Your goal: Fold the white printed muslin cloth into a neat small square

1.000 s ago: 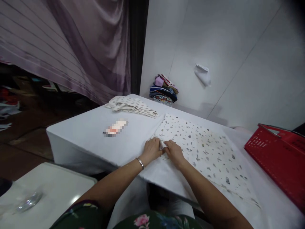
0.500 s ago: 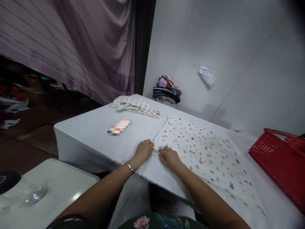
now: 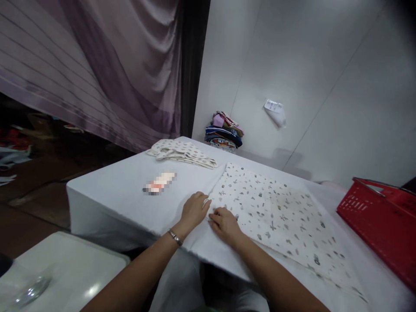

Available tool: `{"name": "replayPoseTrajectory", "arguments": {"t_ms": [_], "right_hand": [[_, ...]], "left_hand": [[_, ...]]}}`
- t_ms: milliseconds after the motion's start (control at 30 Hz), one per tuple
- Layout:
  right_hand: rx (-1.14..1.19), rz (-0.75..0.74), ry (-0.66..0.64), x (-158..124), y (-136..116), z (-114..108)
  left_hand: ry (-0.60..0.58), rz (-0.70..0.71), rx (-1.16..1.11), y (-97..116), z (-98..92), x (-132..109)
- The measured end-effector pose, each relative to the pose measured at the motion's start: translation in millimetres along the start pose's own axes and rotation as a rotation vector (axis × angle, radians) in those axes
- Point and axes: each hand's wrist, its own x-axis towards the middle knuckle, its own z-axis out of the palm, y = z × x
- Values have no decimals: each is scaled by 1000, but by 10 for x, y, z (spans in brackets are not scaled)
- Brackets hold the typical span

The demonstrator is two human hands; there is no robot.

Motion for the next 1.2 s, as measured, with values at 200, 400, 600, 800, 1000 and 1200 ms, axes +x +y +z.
{"name": "replayPoseTrajectory", "arguments": {"t_ms": [200, 400, 600, 800, 1000, 1200], "right_hand": [[100, -47, 30, -47, 46, 42], [114, 38, 74, -226, 110, -61], [203, 31, 13, -311, 121, -78], [213, 344, 229, -847, 714, -415], [-119, 1011, 253, -2208, 1643, -1088], [-93, 1440, 53, -3020, 1923, -1325]], "left_hand": [[-122, -92, 170, -11, 137, 19], [-341, -251, 139, 10, 30, 168], [-460, -211, 120, 18, -47, 310], [-448, -219, 134, 44, -80, 328], [-401, -242, 78, -142, 64, 347], [-342, -273, 88, -247, 195, 310]]}}
